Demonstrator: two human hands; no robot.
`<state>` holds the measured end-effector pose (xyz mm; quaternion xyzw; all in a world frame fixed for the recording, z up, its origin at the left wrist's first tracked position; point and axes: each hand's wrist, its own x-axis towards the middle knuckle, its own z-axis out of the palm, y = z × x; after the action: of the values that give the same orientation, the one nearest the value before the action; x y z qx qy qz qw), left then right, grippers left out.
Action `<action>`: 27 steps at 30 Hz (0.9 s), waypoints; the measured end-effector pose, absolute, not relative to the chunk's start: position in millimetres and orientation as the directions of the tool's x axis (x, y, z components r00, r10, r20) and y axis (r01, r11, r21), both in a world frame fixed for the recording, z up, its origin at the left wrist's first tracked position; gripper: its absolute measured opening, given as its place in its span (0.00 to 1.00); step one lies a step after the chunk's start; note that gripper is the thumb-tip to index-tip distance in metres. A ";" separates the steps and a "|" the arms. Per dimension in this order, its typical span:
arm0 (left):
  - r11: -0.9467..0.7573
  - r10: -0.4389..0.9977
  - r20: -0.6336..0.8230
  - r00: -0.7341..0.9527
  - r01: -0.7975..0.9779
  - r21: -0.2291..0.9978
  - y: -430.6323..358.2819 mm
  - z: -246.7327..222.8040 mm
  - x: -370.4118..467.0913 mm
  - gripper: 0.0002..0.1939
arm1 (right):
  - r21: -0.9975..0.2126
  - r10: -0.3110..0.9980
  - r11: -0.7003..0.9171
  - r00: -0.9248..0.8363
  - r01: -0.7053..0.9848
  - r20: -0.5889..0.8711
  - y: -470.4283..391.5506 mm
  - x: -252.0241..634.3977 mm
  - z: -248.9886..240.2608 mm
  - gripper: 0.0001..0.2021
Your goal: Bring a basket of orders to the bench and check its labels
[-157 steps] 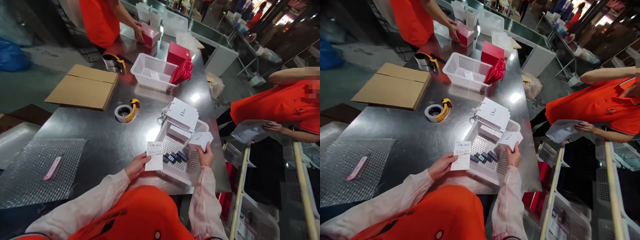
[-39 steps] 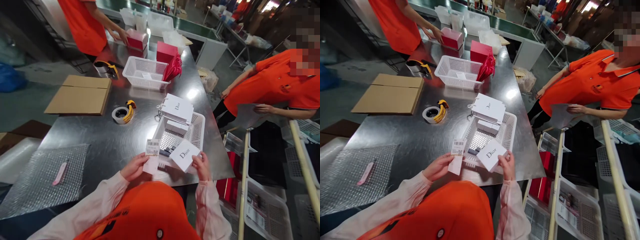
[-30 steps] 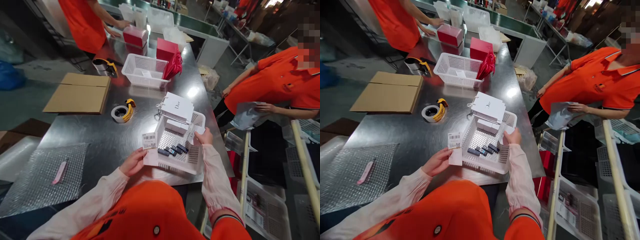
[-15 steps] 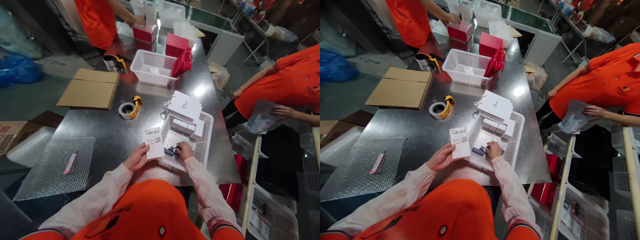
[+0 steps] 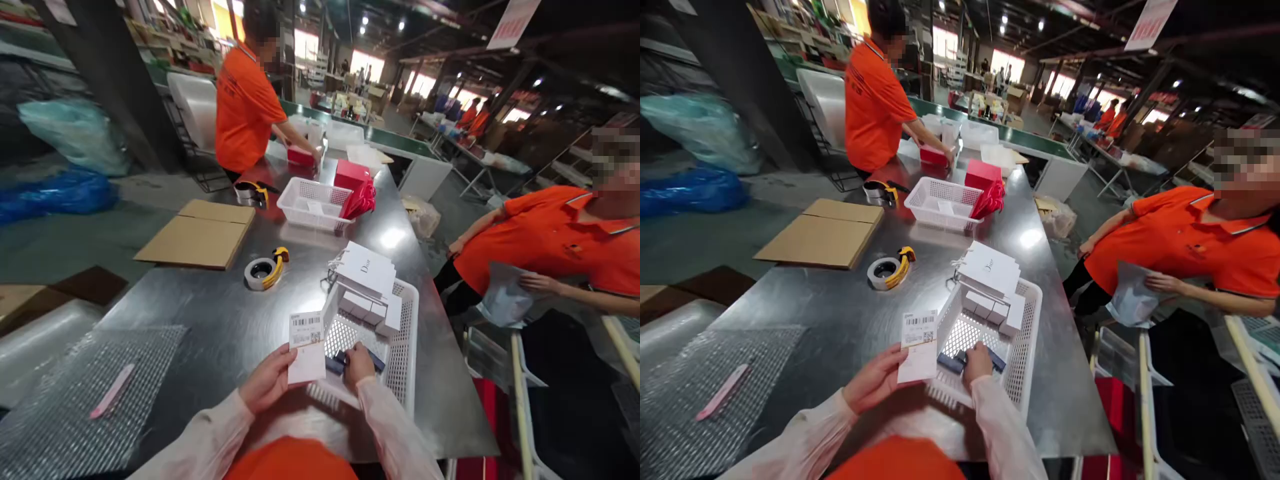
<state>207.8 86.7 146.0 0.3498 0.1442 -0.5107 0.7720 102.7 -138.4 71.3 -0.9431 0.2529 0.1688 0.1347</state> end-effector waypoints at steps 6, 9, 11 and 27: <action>0.245 -0.689 -0.574 0.443 0.887 0.391 84.0 152.4 209.4 0.25 | -0.276 -0.514 -0.753 0.796 -0.597 -0.319 -147.7 97.0 73.2 0.16; 0.231 -0.680 -0.587 0.439 0.888 0.397 83.0 157.5 208.4 0.27 | -0.346 -0.561 -0.693 0.775 -0.632 -0.291 -149.3 94.1 74.8 0.17; 0.234 -0.681 -0.591 0.432 0.894 0.383 82.2 160.8 207.0 0.29 | -0.394 -0.582 -0.658 0.765 -0.642 -0.276 -147.8 92.3 76.3 0.18; 0.217 -0.563 -0.687 0.460 0.884 0.414 103.2 171.1 200.8 0.36 | -0.855 -0.616 -0.475 0.772 -0.208 0.154 -179.0 224.0 279.6 0.20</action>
<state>200.8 103.2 171.1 0.4019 0.1998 -0.4797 0.7539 224.0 -179.0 279.6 -0.8278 0.2489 -0.2280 0.4481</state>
